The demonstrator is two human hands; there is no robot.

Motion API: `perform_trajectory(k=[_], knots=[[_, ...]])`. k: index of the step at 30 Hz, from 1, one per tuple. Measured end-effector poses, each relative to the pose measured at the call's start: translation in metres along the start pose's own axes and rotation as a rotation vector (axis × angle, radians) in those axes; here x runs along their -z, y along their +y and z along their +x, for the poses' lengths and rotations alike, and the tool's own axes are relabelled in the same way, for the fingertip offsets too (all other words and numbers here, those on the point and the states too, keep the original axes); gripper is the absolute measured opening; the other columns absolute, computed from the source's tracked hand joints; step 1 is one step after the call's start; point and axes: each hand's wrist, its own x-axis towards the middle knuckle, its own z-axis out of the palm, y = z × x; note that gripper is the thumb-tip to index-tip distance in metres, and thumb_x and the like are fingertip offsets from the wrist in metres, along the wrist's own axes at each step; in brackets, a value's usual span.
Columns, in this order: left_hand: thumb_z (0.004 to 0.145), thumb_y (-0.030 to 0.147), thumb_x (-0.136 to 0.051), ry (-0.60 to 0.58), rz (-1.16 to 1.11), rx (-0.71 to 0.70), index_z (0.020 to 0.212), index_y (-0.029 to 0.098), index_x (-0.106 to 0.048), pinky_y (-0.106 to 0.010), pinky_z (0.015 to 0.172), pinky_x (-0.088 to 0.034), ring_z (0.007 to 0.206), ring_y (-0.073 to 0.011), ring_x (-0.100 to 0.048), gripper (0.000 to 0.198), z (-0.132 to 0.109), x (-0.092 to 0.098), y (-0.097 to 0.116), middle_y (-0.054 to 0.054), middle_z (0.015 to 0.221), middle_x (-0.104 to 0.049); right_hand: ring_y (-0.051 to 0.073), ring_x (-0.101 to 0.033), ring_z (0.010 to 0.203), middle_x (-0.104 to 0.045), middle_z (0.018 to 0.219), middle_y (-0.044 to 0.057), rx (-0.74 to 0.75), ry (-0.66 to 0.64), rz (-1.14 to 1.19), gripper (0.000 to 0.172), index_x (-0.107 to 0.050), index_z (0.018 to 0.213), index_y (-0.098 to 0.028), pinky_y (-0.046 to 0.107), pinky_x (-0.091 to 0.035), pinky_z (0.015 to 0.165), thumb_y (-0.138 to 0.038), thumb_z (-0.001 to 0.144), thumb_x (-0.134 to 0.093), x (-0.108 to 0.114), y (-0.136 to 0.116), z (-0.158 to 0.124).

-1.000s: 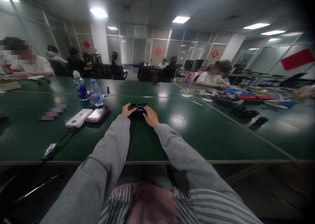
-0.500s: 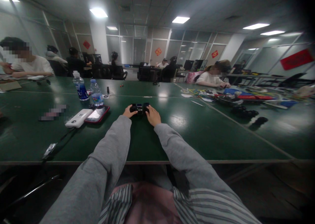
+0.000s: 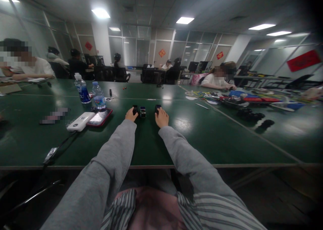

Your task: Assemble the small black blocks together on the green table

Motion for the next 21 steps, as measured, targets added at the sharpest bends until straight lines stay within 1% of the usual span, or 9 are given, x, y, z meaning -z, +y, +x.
perform_trajectory(k=[3, 6, 9, 11, 16, 21], knots=[[0.081, 0.032, -0.055, 0.070, 0.054, -0.031, 0.134, 0.016, -0.040, -0.040, 0.109, -0.024, 0.131, -0.0248, -0.033, 0.058, 0.000, 0.000, 0.007, -0.013, 0.140, -0.040, 0.023, -0.028, 0.131, -0.031, 0.145, 0.008, -0.005, -0.017, -0.008, 0.045, -0.039, 0.132, -0.019, 0.048, -0.023, 0.106, -0.033, 0.090, -0.030, -0.001, -0.001, 0.000], [0.082, 0.037, -0.053, 0.111, 0.065, -0.086, 0.136, 0.019, -0.038, -0.040, 0.109, -0.024, 0.133, -0.0255, -0.030, 0.059, -0.004, -0.003, 0.021, -0.011, 0.143, -0.035, 0.023, -0.027, 0.132, -0.030, 0.145, 0.008, -0.013, -0.026, -0.019, 0.046, -0.037, 0.133, -0.019, 0.048, -0.022, 0.106, -0.032, 0.090, -0.030, -0.002, -0.004, 0.000], [0.084, 0.041, -0.050, 0.084, 0.102, -0.166, 0.137, 0.021, -0.038, -0.040, 0.108, -0.026, 0.132, -0.0270, -0.032, 0.058, -0.012, -0.008, 0.036, -0.009, 0.145, -0.032, 0.023, -0.027, 0.132, -0.030, 0.145, 0.008, -0.007, -0.013, -0.027, 0.046, -0.038, 0.133, -0.019, 0.049, -0.022, 0.106, -0.033, 0.090, -0.031, -0.003, -0.007, 0.001], [0.084, 0.042, -0.049, 0.065, 0.119, -0.212, 0.138, 0.021, -0.036, -0.040, 0.107, -0.028, 0.131, -0.0283, -0.033, 0.059, -0.016, -0.011, 0.043, -0.010, 0.147, -0.029, 0.024, -0.027, 0.132, -0.030, 0.145, 0.008, -0.001, -0.001, -0.033, 0.046, -0.038, 0.133, -0.019, 0.049, -0.022, 0.106, -0.033, 0.090, -0.031, -0.004, -0.009, 0.001], [0.084, 0.042, -0.050, 0.009, 0.165, -0.216, 0.138, 0.021, -0.037, -0.044, 0.104, -0.031, 0.128, -0.0334, -0.036, 0.059, -0.021, -0.015, 0.044, -0.010, 0.147, -0.027, 0.024, -0.027, 0.132, -0.030, 0.145, 0.007, 0.003, -0.004, -0.037, 0.046, -0.037, 0.133, -0.019, 0.048, -0.023, 0.106, -0.032, 0.089, -0.033, -0.006, -0.009, 0.002], [0.085, 0.044, -0.047, -0.015, 0.203, -0.215, 0.138, 0.021, -0.036, -0.045, 0.103, -0.032, 0.127, -0.0340, -0.037, 0.059, -0.023, -0.016, 0.046, -0.011, 0.147, -0.027, 0.024, -0.027, 0.132, -0.030, 0.145, 0.006, 0.004, 0.003, -0.037, 0.046, -0.038, 0.133, -0.020, 0.047, -0.023, 0.106, -0.033, 0.089, -0.033, -0.008, -0.009, 0.001]])
